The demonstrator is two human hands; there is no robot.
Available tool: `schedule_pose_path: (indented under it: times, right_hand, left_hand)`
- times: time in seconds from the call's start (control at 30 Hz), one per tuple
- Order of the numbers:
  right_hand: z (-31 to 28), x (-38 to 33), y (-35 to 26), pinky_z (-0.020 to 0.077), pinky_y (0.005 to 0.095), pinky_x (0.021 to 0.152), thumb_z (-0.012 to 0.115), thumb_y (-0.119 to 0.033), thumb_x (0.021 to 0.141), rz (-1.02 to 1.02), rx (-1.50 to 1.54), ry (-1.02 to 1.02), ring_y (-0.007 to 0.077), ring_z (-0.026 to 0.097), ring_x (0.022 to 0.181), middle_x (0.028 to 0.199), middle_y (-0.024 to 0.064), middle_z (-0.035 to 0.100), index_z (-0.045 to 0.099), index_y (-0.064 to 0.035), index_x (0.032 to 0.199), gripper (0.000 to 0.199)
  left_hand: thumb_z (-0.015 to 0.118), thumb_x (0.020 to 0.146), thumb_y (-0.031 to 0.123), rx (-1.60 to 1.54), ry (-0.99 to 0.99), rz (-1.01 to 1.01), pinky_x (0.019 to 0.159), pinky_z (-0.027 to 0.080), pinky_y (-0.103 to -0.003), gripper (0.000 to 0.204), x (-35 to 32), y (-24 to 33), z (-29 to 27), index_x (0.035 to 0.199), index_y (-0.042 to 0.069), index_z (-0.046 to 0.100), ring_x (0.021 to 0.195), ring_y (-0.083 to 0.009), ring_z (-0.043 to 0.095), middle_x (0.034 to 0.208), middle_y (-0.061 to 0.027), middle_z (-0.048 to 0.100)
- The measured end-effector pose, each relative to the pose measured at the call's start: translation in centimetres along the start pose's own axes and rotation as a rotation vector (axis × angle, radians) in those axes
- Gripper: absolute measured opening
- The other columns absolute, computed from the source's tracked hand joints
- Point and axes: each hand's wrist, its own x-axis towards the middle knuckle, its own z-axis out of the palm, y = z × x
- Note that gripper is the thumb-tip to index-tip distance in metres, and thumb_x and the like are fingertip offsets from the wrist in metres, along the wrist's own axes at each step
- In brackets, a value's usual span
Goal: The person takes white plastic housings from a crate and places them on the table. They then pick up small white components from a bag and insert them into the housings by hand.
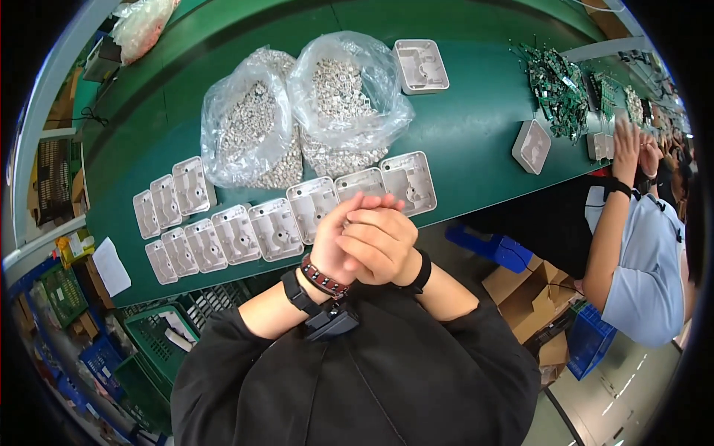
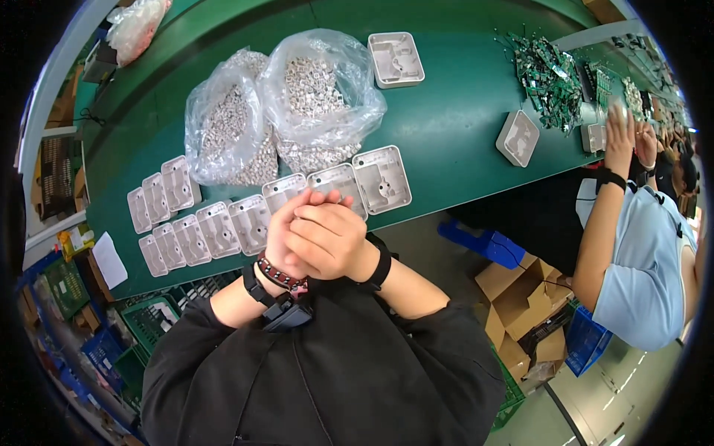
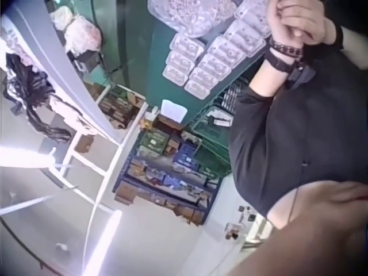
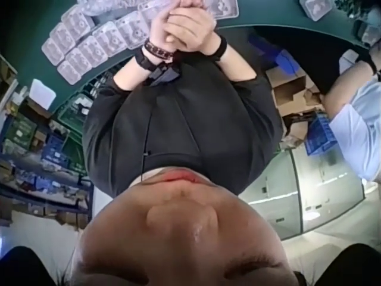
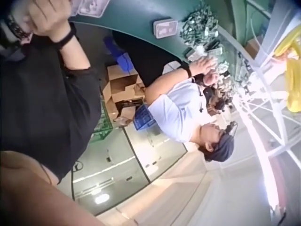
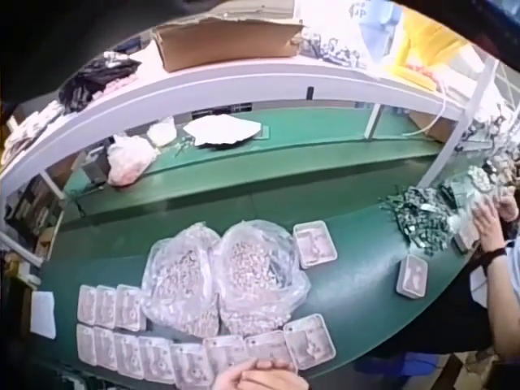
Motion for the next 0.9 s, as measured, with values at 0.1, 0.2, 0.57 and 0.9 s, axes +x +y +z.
schedule_pose_path:
  times: [0.1, 0.2, 0.57, 0.9]
  right_hand:
    - [-1.6, -1.0, 0.4, 0.0394, 0.0368, 0.071, 0.056, -0.026, 0.068, 0.007, -0.061, -0.019, 0.0194, 0.050, 0.063, 0.068, 0.0006, 0.047, 0.059, -0.0117, 0.073, 0.016]
    - [-1.5, -1.7, 0.5, 0.0346, 0.0401, 0.079, 0.055, -0.030, 0.068, 0.024, -0.102, -0.059, 0.0189, 0.049, 0.064, 0.068, 0.0011, 0.047, 0.059, -0.0121, 0.072, 0.019]
    - [-1.3, -2.1, 2.7, 0.0428, 0.0270, 0.057, 0.047, -0.025, 0.083, 0.134, 0.040, -0.012, 0.0212, 0.049, 0.054, 0.060, 0.0058, 0.049, 0.059, -0.0026, 0.083, 0.026]
    - [-2.6, -0.3, 2.8, 0.0386, 0.0265, 0.051, 0.046, -0.027, 0.087, 0.372, 0.076, -0.051, 0.0137, 0.047, 0.059, 0.071, 0.0071, 0.052, 0.056, 0.0004, 0.093, 0.030]
  left_hand:
    - [0.037, 0.089, 0.028, -0.077, 0.039, -0.063, 0.089, 0.037, -0.034, 0.030, 1.1, -0.5, -0.9, 0.100, 0.005, 0.053, 0.099, -0.0221, 0.050, 0.098, -0.0086, 0.057]
    - [0.037, 0.089, 0.028, -0.200, 0.068, -0.153, 0.087, 0.038, -0.033, 0.030, 1.7, -0.8, -1.6, 0.098, 0.005, 0.053, 0.096, -0.0213, 0.051, 0.096, -0.0083, 0.057]
    - [0.043, 0.087, 0.032, -0.207, 0.030, -0.132, 0.073, 0.043, -0.026, 0.024, 4.9, -2.8, -3.9, 0.085, 0.009, 0.050, 0.078, -0.0151, 0.051, 0.082, -0.0037, 0.052]
    - [0.043, 0.086, 0.029, -0.215, 0.057, -0.113, 0.070, 0.043, -0.025, 0.019, 5.1, -3.2, -0.6, 0.082, 0.011, 0.048, 0.075, -0.0133, 0.051, 0.078, -0.0007, 0.050]
